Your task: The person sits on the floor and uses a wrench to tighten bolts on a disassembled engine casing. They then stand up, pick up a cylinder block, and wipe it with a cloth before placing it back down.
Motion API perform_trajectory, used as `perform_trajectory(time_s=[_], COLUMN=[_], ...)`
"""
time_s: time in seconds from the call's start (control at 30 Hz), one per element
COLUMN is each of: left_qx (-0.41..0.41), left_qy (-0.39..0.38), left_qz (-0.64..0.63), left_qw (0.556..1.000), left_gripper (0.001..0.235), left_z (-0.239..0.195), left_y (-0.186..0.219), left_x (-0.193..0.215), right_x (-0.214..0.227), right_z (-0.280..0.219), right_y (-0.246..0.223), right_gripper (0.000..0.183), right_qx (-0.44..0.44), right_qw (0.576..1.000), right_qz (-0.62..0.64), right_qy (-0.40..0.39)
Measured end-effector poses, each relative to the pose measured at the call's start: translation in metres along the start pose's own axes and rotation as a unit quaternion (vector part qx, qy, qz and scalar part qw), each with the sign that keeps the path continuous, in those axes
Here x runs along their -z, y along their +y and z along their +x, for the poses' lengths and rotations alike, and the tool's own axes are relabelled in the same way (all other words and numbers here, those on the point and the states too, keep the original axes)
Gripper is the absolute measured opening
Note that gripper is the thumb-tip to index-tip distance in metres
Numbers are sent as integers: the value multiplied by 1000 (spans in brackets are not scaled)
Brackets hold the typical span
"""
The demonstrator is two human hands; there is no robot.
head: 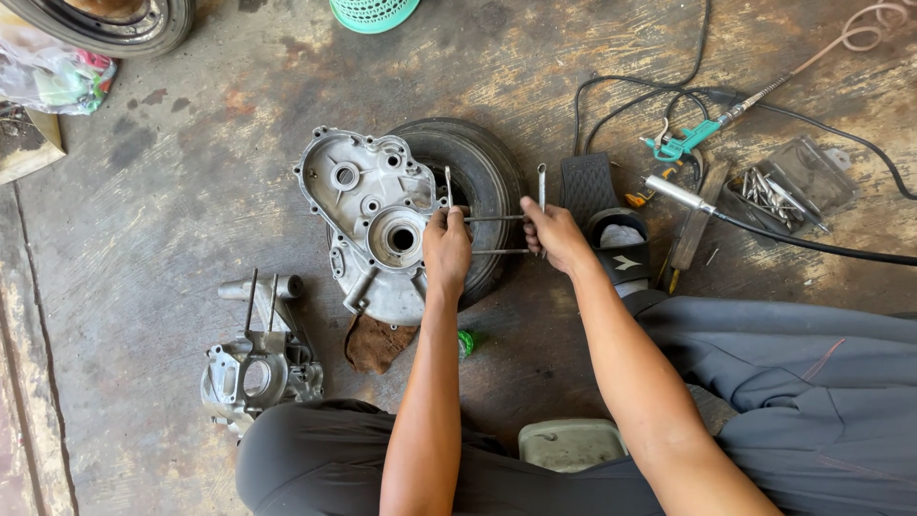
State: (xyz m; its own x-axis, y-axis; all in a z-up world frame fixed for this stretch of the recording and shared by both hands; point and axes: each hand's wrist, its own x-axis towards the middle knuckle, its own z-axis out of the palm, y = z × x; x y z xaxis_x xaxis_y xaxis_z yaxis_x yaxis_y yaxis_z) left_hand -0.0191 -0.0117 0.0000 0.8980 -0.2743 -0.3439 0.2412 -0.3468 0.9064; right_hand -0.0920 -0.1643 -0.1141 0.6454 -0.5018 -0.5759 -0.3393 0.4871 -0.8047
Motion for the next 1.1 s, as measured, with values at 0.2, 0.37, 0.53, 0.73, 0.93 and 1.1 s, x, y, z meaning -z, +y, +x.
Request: perform_trajectory(time_s=[0.2, 0.37, 0.53, 0.73, 0.93, 1.1], left_qx=[2, 4, 13, 45, 79, 49], left_qy=[13, -37, -112, -169, -154, -146], left_qz=[19, 128, 197, 313, 374, 397], left_qw=[1000, 991, 974, 934, 911, 905], left_gripper=[36, 41, 39, 44, 43, 40], left_z=[2, -23, -61, -53, -32, -48], left_y=[-10, -17, -52, -149, -235, -232], left_x=[2, -13, -32, -48, -64, -74], right_x=[38, 46, 48, 43, 39, 31], right_z=[25, 36, 20, 4, -47, -40], right_y=[51, 116, 127, 116, 80, 122], right_gripper=[60, 41, 37, 15, 50, 47], right_qx=[3, 79, 109, 285, 41, -17], right_qw=[915, 872, 838, 834, 940, 940], right_qz=[-404, -476, -513, -382, -299, -341], right_qy=[27, 84, 151, 280, 159, 21])
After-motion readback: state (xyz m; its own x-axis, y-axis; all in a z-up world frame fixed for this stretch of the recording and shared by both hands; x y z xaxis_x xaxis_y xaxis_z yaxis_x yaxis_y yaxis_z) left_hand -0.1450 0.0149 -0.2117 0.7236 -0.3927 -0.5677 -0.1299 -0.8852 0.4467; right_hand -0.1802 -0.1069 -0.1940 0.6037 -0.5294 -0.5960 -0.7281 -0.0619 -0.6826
